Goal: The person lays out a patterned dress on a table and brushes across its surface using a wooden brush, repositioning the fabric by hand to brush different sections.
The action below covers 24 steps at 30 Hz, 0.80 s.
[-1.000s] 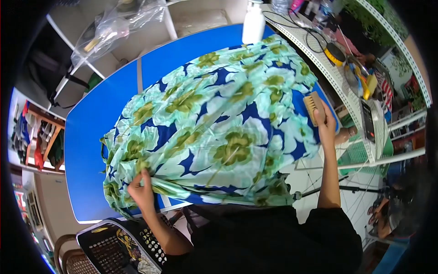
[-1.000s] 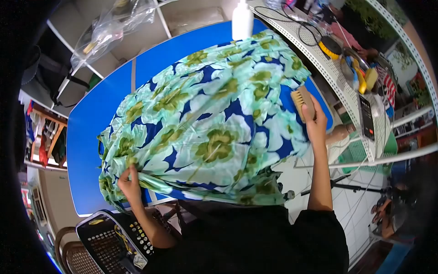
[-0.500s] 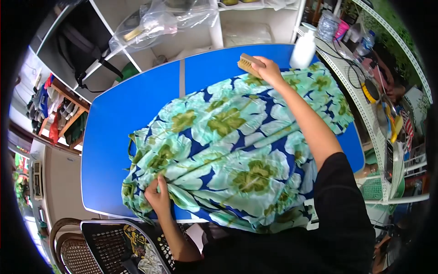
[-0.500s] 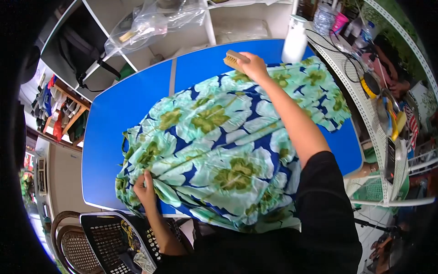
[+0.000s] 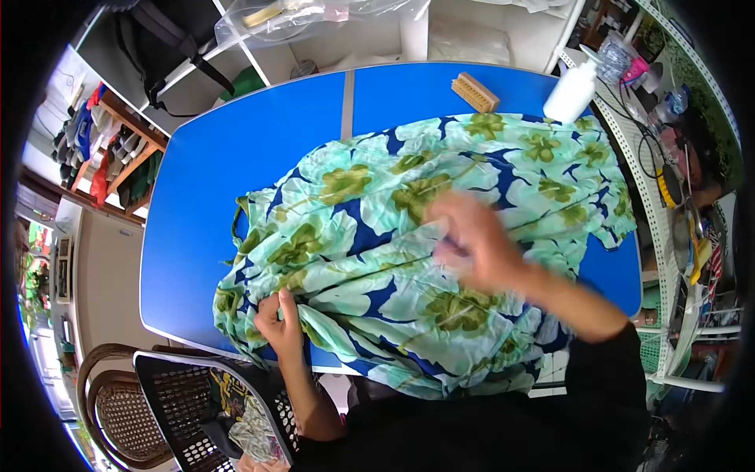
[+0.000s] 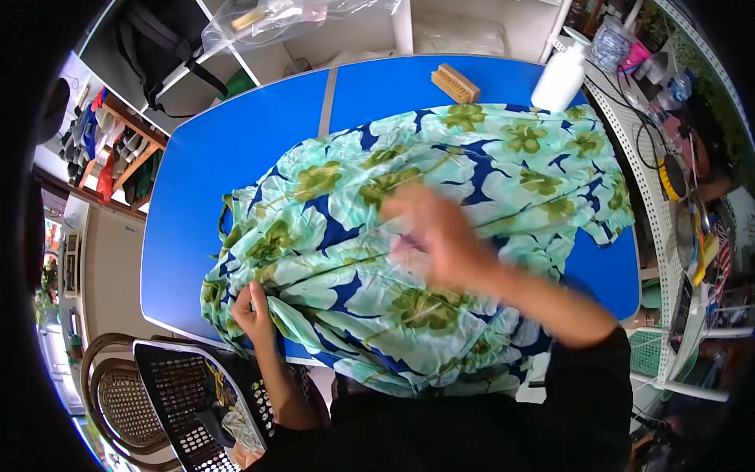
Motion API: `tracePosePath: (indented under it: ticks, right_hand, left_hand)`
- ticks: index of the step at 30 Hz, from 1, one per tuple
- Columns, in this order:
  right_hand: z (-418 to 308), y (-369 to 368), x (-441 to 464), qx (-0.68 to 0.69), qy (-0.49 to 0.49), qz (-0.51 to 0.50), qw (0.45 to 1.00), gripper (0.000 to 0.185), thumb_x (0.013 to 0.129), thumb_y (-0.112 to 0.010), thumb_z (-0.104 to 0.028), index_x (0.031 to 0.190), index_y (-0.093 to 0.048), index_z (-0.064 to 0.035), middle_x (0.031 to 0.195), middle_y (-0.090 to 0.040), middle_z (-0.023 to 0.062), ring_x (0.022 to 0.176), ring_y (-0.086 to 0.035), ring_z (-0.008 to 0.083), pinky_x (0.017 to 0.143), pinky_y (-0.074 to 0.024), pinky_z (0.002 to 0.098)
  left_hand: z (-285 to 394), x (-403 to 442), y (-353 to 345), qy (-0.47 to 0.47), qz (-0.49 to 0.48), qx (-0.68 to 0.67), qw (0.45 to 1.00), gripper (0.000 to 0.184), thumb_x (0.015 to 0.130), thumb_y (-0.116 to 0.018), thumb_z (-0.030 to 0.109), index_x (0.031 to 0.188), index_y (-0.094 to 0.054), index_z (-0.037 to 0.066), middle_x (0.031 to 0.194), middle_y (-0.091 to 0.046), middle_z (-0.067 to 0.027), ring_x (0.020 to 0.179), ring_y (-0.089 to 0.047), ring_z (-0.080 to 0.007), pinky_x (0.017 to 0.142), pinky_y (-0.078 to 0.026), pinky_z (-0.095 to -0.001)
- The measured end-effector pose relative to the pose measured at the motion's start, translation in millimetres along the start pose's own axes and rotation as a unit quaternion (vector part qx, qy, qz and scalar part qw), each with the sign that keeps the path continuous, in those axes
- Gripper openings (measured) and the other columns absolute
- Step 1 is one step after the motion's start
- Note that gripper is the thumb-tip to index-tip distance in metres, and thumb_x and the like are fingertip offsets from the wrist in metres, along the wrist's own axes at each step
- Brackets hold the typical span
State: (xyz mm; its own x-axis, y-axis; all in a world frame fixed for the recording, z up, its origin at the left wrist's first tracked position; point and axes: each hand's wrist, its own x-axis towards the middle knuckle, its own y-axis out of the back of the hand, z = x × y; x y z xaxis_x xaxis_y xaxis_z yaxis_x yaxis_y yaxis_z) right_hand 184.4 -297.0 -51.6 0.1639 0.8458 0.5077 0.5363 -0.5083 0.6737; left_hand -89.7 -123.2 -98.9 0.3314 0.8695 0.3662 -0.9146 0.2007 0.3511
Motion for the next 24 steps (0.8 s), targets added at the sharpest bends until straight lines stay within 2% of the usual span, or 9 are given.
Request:
tracePosePath:
  ticks: [4,8,10,14,16,19,21,22,24]
  right_hand:
    - [-125,-27,-102,0.072,-0.088,-0.200,0.973,0.088,0.073,-0.062,-0.059,0.137,-0.032,-0.0070,0.137,-0.032,0.0182,0.127,-0.032,0.0366,0.101,-0.0246,0.0559]
    - [-148,-56,-122,0.017,-0.202,-0.030,0.979,0.102,0.063,-0.074,-0.049,0.141,-0.023,-0.0070,0.142,-0.024,0.0193,0.132,-0.025,0.0380,0.103,-0.0144,0.0616]
    - [-146,-55,-120,-0.079,-0.261,-0.005,0.962,0.107,0.057,-0.080,-0.040,0.141,-0.023,-0.0065,0.142,-0.024,0.0197,0.132,-0.024,0.0388,0.103,-0.0126,0.0632]
    - [-131,-10,-142,-0.038,-0.295,-0.038,0.954,0.098,0.053,-0.078,-0.018,0.139,-0.030,-0.0132,0.141,-0.028,0.0180,0.134,-0.022,0.0380,0.103,-0.0097,0.0636]
    - [-115,12,-161,-0.130,-0.293,-0.021,0.947,0.083,0.055,-0.072,-0.014,0.133,-0.043,-0.0181,0.140,-0.031,0.0151,0.134,-0.023,0.0357,0.105,-0.0071,0.0617]
    - [-75,42,-193,-0.232,-0.386,0.060,0.891,0.074,0.058,-0.071,-0.013,0.128,-0.049,-0.0186,0.140,-0.032,0.0156,0.133,-0.025,0.0370,0.104,-0.0100,0.0630]
    - [-55,63,-208,-0.266,-0.421,0.170,0.850,0.065,0.061,-0.070,-0.012,0.123,-0.052,-0.0167,0.138,-0.035,0.0161,0.132,-0.025,0.0385,0.103,-0.0118,0.0630]
    - [-47,72,-214,-0.275,-0.433,0.234,0.826,0.060,0.063,-0.070,-0.013,0.120,-0.054,-0.0160,0.137,-0.037,0.0154,0.132,-0.025,0.0385,0.104,-0.0118,0.0625]
    - [-27,82,-236,-0.323,-0.429,0.202,0.819,0.055,0.067,-0.069,-0.018,0.120,-0.055,-0.0137,0.135,-0.041,0.0157,0.130,-0.031,0.0357,0.105,-0.0139,0.0591]
  left_hand:
    - [61,-16,-20,-0.025,0.071,-0.034,0.997,0.037,0.093,-0.047,0.019,0.062,-0.044,-0.001,0.053,-0.040,-0.0016,0.052,-0.032,-0.0083,0.048,-0.023,-0.0276]
    - [140,-42,-45,-0.137,-0.024,-0.215,0.967,0.042,0.097,-0.039,0.031,0.064,-0.039,0.006,0.057,-0.037,0.0009,0.051,-0.035,-0.0110,0.050,-0.028,-0.0258]
    - [155,-43,-44,-0.087,0.018,-0.303,0.949,0.041,0.098,-0.035,0.034,0.066,-0.036,0.009,0.059,-0.031,0.0022,0.050,-0.028,-0.0097,0.048,-0.025,-0.0247]
    - [150,-14,-10,-0.152,0.168,-0.215,0.950,0.042,0.099,-0.033,0.035,0.064,-0.034,0.011,0.061,-0.031,0.0016,0.053,-0.029,-0.0086,0.050,-0.025,-0.0221]
    - [112,-7,10,-0.247,0.075,-0.063,0.964,0.045,0.095,-0.041,0.040,0.066,-0.041,0.006,0.065,-0.040,-0.0009,0.058,-0.037,-0.0123,0.055,-0.032,-0.0259]
    - [103,-4,11,-0.173,-0.238,-0.005,0.956,0.064,0.072,-0.060,0.063,0.083,-0.057,0.000,0.083,-0.054,-0.0093,0.083,-0.052,-0.0240,0.074,-0.041,-0.0353]
    - [57,-13,12,-0.149,-0.360,0.230,0.892,0.090,0.058,-0.067,0.068,0.129,-0.046,0.017,0.136,-0.037,-0.0142,0.128,-0.032,-0.0341,0.103,-0.020,-0.0525]
    - [48,-24,13,-0.095,-0.393,0.328,0.854,0.104,0.051,-0.073,0.064,0.139,-0.034,0.025,0.147,-0.023,-0.0125,0.137,-0.018,-0.0325,0.106,-0.008,-0.0588]
    - [43,-33,11,-0.105,-0.355,0.303,0.879,0.102,0.049,-0.078,0.056,0.138,-0.037,0.026,0.148,-0.022,-0.0087,0.138,-0.015,-0.0313,0.106,-0.003,-0.0594]
